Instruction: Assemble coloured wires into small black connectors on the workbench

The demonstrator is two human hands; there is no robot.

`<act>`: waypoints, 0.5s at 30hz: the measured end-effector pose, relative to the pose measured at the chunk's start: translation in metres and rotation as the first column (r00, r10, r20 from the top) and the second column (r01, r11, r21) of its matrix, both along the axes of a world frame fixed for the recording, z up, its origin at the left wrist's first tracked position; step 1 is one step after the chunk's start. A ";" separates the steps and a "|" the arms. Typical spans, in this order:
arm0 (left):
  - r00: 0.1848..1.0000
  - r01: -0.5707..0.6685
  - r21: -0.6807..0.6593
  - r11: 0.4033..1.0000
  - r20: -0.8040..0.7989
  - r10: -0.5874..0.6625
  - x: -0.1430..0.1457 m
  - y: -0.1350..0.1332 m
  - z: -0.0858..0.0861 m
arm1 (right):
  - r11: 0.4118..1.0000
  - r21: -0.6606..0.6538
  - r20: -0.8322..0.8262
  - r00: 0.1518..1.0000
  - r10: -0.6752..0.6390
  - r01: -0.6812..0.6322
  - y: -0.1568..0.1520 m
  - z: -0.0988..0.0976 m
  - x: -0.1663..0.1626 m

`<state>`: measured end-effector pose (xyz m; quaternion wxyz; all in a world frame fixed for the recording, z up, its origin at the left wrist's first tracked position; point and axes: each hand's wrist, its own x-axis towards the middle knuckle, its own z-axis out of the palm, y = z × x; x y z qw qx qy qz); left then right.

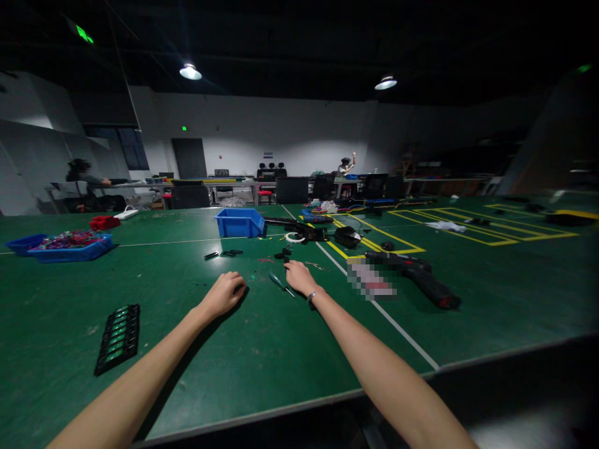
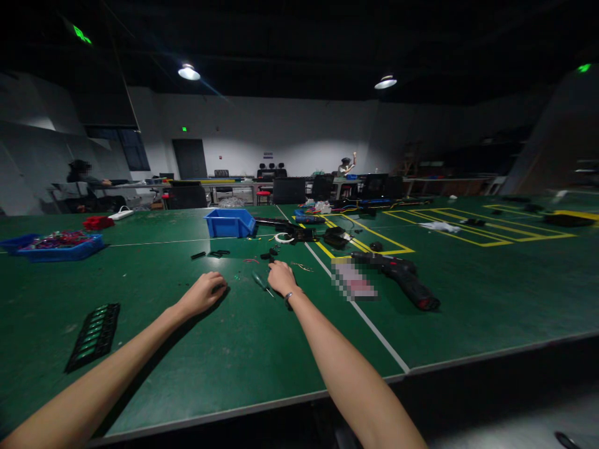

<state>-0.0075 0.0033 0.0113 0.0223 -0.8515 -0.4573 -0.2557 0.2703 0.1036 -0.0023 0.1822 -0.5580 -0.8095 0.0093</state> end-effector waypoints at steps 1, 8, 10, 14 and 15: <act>1.000 0.000 -0.002 1.000 0.002 0.000 0.000 0.000 0.000 | 1.000 0.000 0.000 1.000 -0.001 0.001 0.001 0.000 0.000; 1.000 0.006 0.000 1.000 0.017 -0.006 0.000 0.000 0.001 | 1.000 0.002 -0.009 1.000 0.003 -0.003 0.002 -0.002 0.000; 1.000 0.008 0.000 1.000 0.021 -0.008 0.000 0.000 0.001 | 1.000 0.003 -0.011 1.000 0.004 -0.004 0.002 -0.002 0.000; 1.000 0.008 0.000 1.000 0.024 -0.008 0.000 0.000 0.001 | 1.000 0.000 -0.014 1.000 0.004 -0.004 0.002 -0.002 0.000; 1.000 0.007 -0.001 1.000 0.023 -0.007 0.000 0.000 0.000 | 1.000 0.000 -0.014 1.000 0.003 -0.003 0.002 -0.002 0.000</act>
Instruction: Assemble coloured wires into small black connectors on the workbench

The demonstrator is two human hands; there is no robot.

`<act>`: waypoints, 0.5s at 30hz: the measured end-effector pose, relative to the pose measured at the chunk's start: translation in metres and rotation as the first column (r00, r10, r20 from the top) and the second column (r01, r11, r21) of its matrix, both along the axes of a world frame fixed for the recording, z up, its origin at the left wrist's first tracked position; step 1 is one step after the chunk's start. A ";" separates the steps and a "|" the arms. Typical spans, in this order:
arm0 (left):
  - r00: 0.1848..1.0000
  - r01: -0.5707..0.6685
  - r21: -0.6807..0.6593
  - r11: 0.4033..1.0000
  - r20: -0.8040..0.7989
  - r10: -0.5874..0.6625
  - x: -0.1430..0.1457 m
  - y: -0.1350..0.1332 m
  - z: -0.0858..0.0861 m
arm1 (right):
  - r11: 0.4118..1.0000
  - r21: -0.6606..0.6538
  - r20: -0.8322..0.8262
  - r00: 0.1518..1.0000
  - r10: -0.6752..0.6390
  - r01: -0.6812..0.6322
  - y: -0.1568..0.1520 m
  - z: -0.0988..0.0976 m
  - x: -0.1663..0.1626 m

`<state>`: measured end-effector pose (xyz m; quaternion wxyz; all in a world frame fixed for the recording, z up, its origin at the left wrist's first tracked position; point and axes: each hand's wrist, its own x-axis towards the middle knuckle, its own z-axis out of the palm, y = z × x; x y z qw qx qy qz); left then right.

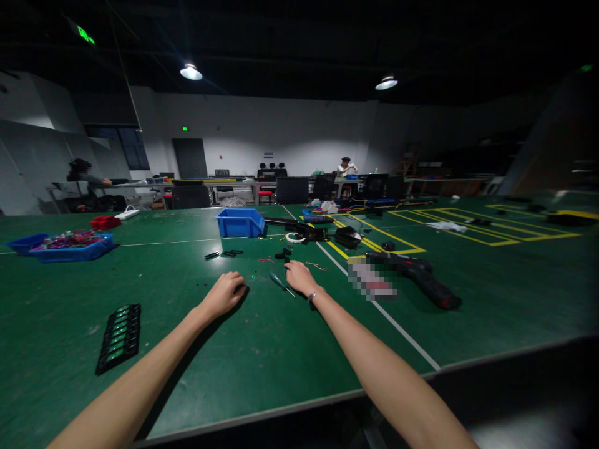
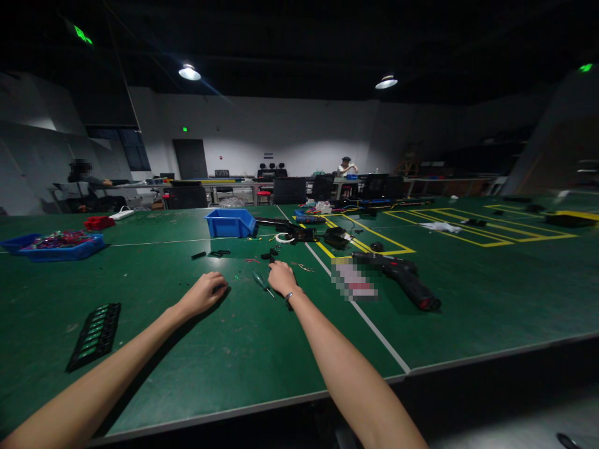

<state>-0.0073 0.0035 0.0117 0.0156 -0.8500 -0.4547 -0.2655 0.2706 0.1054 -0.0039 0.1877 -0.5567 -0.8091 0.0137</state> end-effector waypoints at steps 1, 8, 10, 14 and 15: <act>1.000 -0.001 -0.001 1.000 -0.001 0.001 0.000 0.000 0.000 | 1.000 0.000 0.000 1.000 -0.001 0.001 0.000 0.000 0.000; 1.000 -0.003 -0.001 1.000 -0.006 0.003 0.001 -0.001 0.000 | 1.000 0.002 0.005 1.000 0.002 -0.002 -0.001 0.001 0.000; 1.000 -0.003 -0.004 1.000 -0.007 0.003 0.001 -0.001 0.000 | 1.000 0.004 0.005 1.000 0.005 -0.005 -0.001 0.001 0.000; 1.000 -0.004 -0.007 1.000 -0.001 0.004 0.001 -0.002 0.001 | 1.000 0.009 0.004 1.000 0.006 -0.006 -0.002 0.001 0.000; 1.000 -0.005 -0.007 1.000 0.000 0.005 0.001 -0.002 0.001 | 1.000 0.009 0.004 1.000 0.006 -0.006 -0.002 0.001 0.000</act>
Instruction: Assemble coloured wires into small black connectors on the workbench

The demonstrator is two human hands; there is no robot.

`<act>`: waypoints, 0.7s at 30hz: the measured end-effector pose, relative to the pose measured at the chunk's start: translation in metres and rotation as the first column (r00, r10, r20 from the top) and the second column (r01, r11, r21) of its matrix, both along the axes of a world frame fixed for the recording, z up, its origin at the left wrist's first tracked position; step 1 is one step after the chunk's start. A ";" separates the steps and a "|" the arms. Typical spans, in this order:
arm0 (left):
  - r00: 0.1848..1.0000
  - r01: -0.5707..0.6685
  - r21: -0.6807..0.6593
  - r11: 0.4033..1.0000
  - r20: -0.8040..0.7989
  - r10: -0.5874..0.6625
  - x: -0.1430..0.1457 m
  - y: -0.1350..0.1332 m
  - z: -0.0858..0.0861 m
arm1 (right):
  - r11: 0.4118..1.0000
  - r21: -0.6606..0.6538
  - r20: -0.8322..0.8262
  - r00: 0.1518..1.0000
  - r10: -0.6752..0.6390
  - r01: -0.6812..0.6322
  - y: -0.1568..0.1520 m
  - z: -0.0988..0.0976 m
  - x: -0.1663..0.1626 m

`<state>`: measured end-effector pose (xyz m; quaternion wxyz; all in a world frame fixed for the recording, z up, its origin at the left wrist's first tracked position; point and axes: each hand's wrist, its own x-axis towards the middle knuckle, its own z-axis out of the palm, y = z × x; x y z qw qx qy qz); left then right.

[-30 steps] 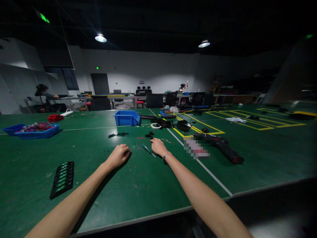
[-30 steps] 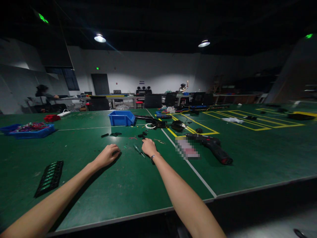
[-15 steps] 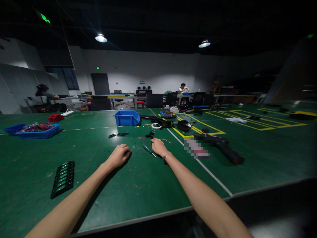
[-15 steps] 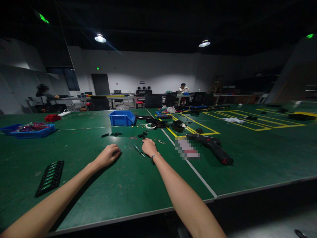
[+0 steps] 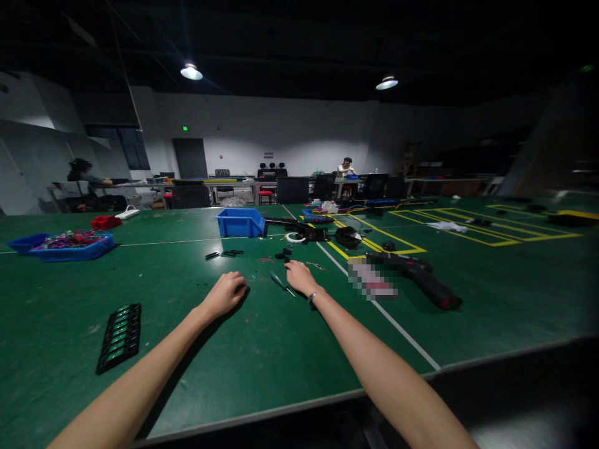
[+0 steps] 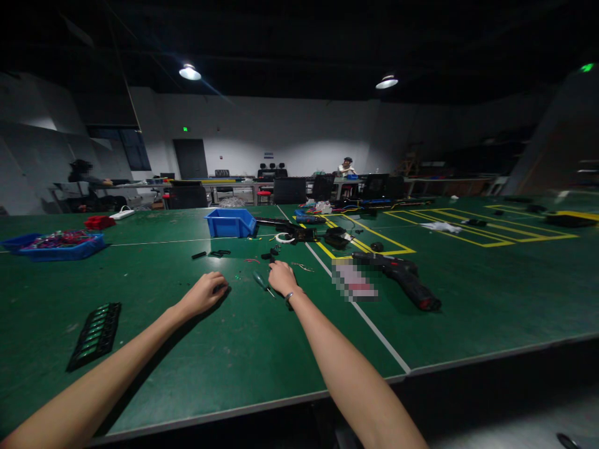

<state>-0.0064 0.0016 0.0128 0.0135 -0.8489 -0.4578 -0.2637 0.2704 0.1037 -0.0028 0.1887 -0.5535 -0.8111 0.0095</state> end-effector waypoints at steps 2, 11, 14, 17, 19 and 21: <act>1.000 -0.002 0.001 1.000 -0.001 0.002 0.000 0.000 0.000 | 1.000 0.000 0.000 1.000 -0.001 0.001 0.000 0.000 0.000; 1.000 -0.002 0.000 1.000 0.008 0.002 -0.001 0.001 -0.002 | 1.000 -0.008 -0.002 1.000 -0.003 0.003 0.000 0.000 0.000; 1.000 0.002 -0.004 1.000 0.012 -0.002 -0.001 0.001 -0.001 | 1.000 -0.009 -0.003 1.000 -0.007 0.007 0.000 0.000 0.000; 1.000 0.005 -0.007 1.000 0.020 -0.005 0.000 0.000 0.000 | 1.000 -0.011 -0.002 1.000 -0.011 0.011 -0.001 0.001 -0.001; 1.000 0.005 -0.007 1.000 0.026 -0.005 0.000 0.000 0.000 | 1.000 -0.014 0.001 1.000 -0.011 0.011 -0.001 0.002 -0.001; 1.000 0.004 -0.006 1.000 0.029 -0.004 0.000 0.000 -0.001 | 1.000 -0.017 0.003 1.000 -0.011 0.011 -0.002 0.003 -0.001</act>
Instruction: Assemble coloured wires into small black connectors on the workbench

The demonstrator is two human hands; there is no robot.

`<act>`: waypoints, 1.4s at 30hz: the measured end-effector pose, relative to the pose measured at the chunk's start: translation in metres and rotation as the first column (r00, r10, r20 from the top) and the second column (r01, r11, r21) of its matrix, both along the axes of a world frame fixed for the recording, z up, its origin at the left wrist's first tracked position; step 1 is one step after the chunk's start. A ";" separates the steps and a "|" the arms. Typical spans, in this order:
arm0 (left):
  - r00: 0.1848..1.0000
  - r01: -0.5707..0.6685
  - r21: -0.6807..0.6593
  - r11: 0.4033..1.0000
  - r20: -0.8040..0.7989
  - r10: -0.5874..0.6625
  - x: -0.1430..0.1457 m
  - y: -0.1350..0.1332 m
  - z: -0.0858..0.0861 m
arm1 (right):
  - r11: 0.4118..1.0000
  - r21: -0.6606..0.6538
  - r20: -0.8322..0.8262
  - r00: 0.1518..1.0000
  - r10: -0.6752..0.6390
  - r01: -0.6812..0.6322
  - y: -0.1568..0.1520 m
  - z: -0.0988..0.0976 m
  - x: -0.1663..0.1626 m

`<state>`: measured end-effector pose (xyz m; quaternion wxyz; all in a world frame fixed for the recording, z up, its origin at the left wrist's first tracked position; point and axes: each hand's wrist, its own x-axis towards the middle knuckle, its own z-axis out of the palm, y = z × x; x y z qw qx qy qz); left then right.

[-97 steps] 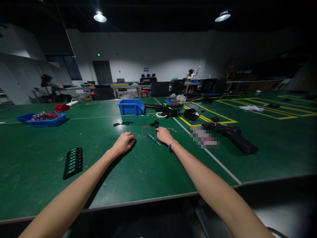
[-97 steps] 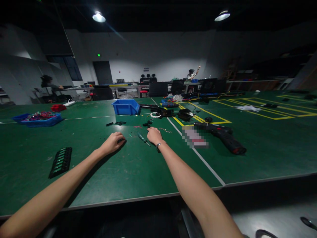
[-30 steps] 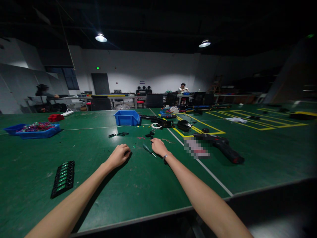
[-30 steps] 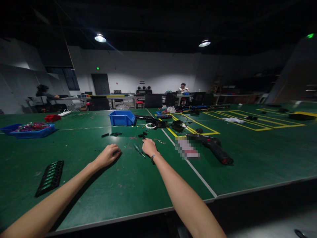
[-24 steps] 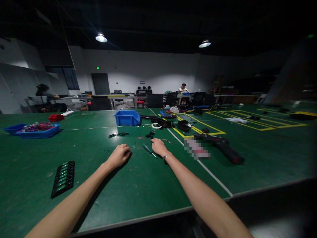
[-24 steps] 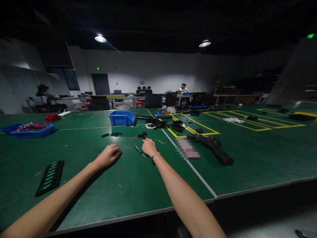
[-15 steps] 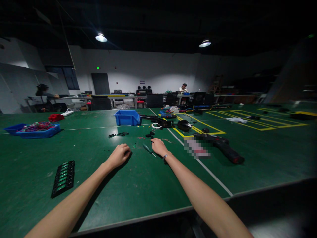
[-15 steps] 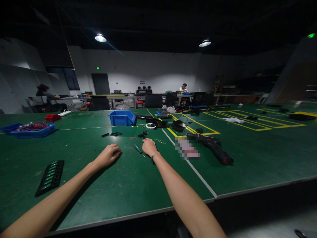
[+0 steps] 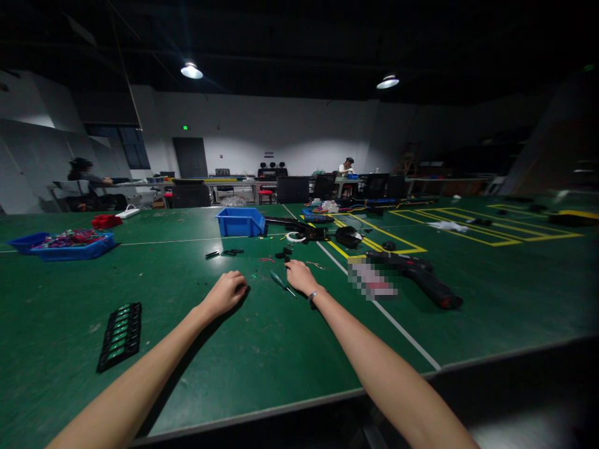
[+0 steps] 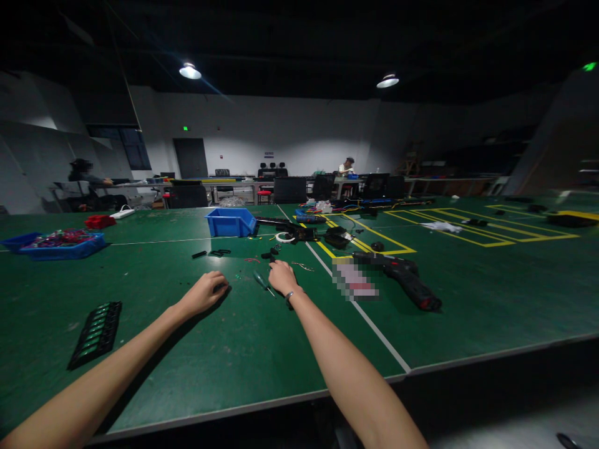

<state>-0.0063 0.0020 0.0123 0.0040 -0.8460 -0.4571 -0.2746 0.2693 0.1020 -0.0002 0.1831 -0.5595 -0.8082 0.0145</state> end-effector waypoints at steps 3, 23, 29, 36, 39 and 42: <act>1.000 0.000 0.000 1.000 -0.004 0.000 0.000 0.001 -0.001 | 1.000 -0.003 0.001 1.000 0.001 -0.001 -0.001 0.001 0.000; 1.000 0.030 -0.027 0.999 0.010 -0.029 0.000 -0.001 0.001 | 1.000 -0.004 -0.015 1.000 0.002 -0.003 0.000 0.000 0.000; 0.999 0.018 -0.030 0.999 0.047 -0.017 0.001 0.000 0.000 | 1.000 -0.008 -0.012 1.000 0.003 -0.003 0.000 0.000 0.000; 0.997 -0.012 -0.030 0.999 0.077 0.014 0.001 0.000 -0.003 | 1.000 -0.007 -0.009 1.000 -0.003 0.003 -0.001 0.001 -0.001; 0.997 -0.016 -0.032 0.999 0.081 0.019 0.001 -0.001 -0.002 | 1.000 -0.004 -0.010 1.000 -0.004 0.004 -0.001 0.001 -0.001; 0.997 -0.011 -0.026 1.000 0.078 0.013 0.002 -0.002 -0.001 | 1.000 -0.002 -0.013 1.000 -0.003 0.003 -0.001 0.001 -0.001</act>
